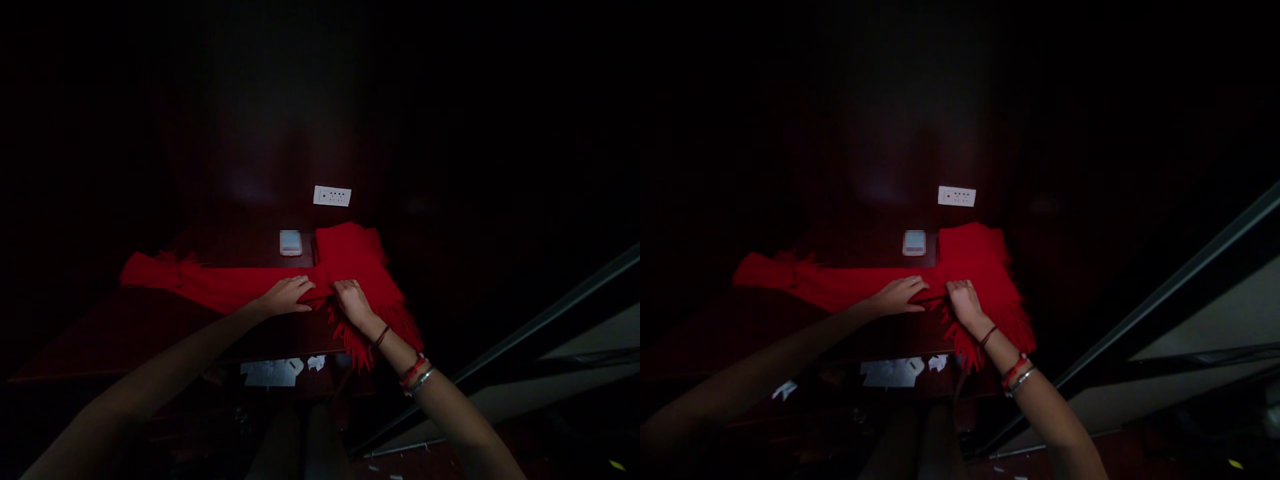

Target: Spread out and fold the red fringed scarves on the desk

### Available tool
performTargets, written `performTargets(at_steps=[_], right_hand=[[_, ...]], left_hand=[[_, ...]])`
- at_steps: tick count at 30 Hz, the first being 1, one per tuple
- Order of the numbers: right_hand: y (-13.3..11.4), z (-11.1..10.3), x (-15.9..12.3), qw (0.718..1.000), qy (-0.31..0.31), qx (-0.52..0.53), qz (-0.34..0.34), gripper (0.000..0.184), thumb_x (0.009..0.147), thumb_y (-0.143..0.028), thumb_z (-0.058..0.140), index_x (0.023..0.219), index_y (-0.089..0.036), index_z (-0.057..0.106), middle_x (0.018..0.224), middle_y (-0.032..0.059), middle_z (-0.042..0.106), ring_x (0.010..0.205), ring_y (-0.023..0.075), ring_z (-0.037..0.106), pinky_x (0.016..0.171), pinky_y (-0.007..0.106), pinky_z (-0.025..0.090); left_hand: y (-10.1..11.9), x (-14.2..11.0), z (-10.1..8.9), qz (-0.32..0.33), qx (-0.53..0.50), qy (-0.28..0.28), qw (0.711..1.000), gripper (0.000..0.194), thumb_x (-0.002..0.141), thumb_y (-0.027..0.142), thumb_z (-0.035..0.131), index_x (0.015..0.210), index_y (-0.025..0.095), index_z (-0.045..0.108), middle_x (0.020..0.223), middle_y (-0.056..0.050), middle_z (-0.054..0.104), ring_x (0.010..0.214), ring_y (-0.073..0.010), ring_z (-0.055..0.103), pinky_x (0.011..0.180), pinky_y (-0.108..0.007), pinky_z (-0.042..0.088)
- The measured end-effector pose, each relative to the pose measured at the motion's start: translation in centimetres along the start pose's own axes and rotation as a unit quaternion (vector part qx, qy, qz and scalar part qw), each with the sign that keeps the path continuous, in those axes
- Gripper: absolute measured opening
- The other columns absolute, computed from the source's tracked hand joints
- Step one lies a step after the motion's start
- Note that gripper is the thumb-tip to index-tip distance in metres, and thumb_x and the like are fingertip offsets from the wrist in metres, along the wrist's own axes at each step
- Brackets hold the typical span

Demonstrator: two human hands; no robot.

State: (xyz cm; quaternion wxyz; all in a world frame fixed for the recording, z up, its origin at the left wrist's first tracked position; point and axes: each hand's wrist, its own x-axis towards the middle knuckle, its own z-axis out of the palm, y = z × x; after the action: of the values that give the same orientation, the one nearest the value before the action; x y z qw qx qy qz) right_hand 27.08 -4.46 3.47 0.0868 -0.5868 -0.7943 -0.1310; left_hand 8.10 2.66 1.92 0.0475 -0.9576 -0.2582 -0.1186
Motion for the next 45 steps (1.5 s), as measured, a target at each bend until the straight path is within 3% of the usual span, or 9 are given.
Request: performTargets(at_steps=[6, 9, 13, 17, 24, 30, 34, 40, 45], right_hand=[[0.7, -0.8, 0.0, 1.0, 0.025, 0.005, -0.016, 0.02, 0.082, -0.013, 0.035, 0.099, -0.013, 0.044, 0.088, 0.0087, 0.057, 0.082, 0.018, 0.048, 0.075, 0.029, 0.031], [0.6, -0.3, -0.5, 0.999, 0.04, -0.016, 0.003, 0.021, 0.082, -0.022, 0.038, 0.1, -0.014, 0.044, 0.096, 0.0114, 0.054, 0.089, 0.0217, 0.045, 0.077, 0.033, 0.03], [0.7, 0.1, -1.0, 0.998, 0.033, -0.028, 0.038, 0.02, 0.082, -0.026, 0.038, 0.097, -0.015, 0.046, 0.093, 0.0112, 0.054, 0.087, 0.0224, 0.045, 0.077, 0.035, 0.03], [0.6, 0.1, -1.0, 0.998, 0.051, -0.015, 0.022, 0.033, 0.079, -0.039, 0.044, 0.101, -0.015, 0.044, 0.098, 0.0121, 0.053, 0.091, 0.0237, 0.043, 0.078, 0.036, 0.03], [1.5, 0.3, -1.1, 0.999, 0.038, -0.015, 0.017, 0.021, 0.082, -0.012, 0.035, 0.098, -0.015, 0.049, 0.087, 0.0078, 0.058, 0.08, 0.0184, 0.049, 0.075, 0.03, 0.033], [2.7, 0.4, -2.6, 0.997, 0.037, -0.036, -0.049, 0.022, 0.082, -0.012, 0.037, 0.096, -0.016, 0.053, 0.089, 0.0068, 0.057, 0.083, 0.0179, 0.048, 0.078, 0.029, 0.034], [3.2, 1.3, -4.0, 0.997, 0.049, -0.041, -0.037, 0.025, 0.081, -0.012, 0.038, 0.1, -0.016, 0.054, 0.096, 0.0079, 0.055, 0.087, 0.0178, 0.047, 0.078, 0.029, 0.036], [4.1, 1.7, -3.9, 0.997, 0.05, -0.025, -0.052, 0.025, 0.08, -0.009, 0.041, 0.103, -0.011, 0.051, 0.087, 0.0075, 0.058, 0.079, 0.0167, 0.05, 0.076, 0.028, 0.037], [4.9, 1.6, -3.7, 0.994, 0.068, -0.041, -0.073, 0.021, 0.08, -0.013, 0.043, 0.098, -0.016, 0.053, 0.087, 0.006, 0.058, 0.081, 0.0171, 0.049, 0.076, 0.03, 0.037]], left_hand=[[1.1, 1.1, 0.7, -0.033, 0.048, -0.001, 0.998, 0.032, 0.082, 0.012, 0.034, 0.113, 0.014, 0.041, 0.104, -0.011, 0.053, 0.096, -0.0206, 0.05, 0.08, -0.031, 0.04], [0.3, 1.1, -0.1, -0.022, 0.052, -0.015, 0.998, 0.031, 0.08, 0.008, 0.033, 0.109, 0.013, 0.044, 0.097, -0.011, 0.056, 0.088, -0.0197, 0.054, 0.074, -0.029, 0.042], [-0.5, 1.0, -1.7, 0.012, 0.08, -0.034, 0.996, 0.027, 0.08, 0.006, 0.033, 0.102, 0.014, 0.047, 0.09, -0.01, 0.058, 0.082, -0.0194, 0.056, 0.069, -0.029, 0.043], [-0.6, 1.4, -2.9, 0.038, 0.12, -0.037, 0.991, 0.022, 0.082, 0.008, 0.033, 0.095, 0.015, 0.047, 0.088, -0.009, 0.058, 0.08, -0.0184, 0.057, 0.066, -0.027, 0.043], [-0.6, 1.6, -3.5, 0.035, 0.159, -0.013, 0.987, 0.018, 0.083, 0.013, 0.035, 0.094, 0.018, 0.049, 0.102, -0.008, 0.053, 0.088, -0.0188, 0.054, 0.064, -0.026, 0.043], [-0.8, 0.3, -2.3, 0.076, 0.132, -0.052, 0.987, 0.018, 0.084, 0.016, 0.035, 0.093, 0.018, 0.051, 0.097, -0.007, 0.055, 0.087, -0.0168, 0.054, 0.07, -0.026, 0.041], [-0.3, -0.4, -1.2, 0.088, 0.119, -0.078, 0.986, 0.019, 0.083, 0.011, 0.036, 0.093, 0.018, 0.051, 0.096, -0.007, 0.057, 0.088, -0.017, 0.054, 0.07, -0.026, 0.041], [1.7, 0.1, 0.8, 0.063, 0.148, -0.025, 0.987, 0.017, 0.082, 0.018, 0.042, 0.098, 0.016, 0.048, 0.106, -0.01, 0.052, 0.095, -0.0209, 0.052, 0.068, -0.027, 0.044], [1.4, 0.1, 1.3, 0.063, 0.159, -0.041, 0.984, 0.017, 0.081, 0.01, 0.041, 0.095, 0.018, 0.048, 0.099, -0.007, 0.056, 0.086, -0.0172, 0.056, 0.066, -0.025, 0.044]])
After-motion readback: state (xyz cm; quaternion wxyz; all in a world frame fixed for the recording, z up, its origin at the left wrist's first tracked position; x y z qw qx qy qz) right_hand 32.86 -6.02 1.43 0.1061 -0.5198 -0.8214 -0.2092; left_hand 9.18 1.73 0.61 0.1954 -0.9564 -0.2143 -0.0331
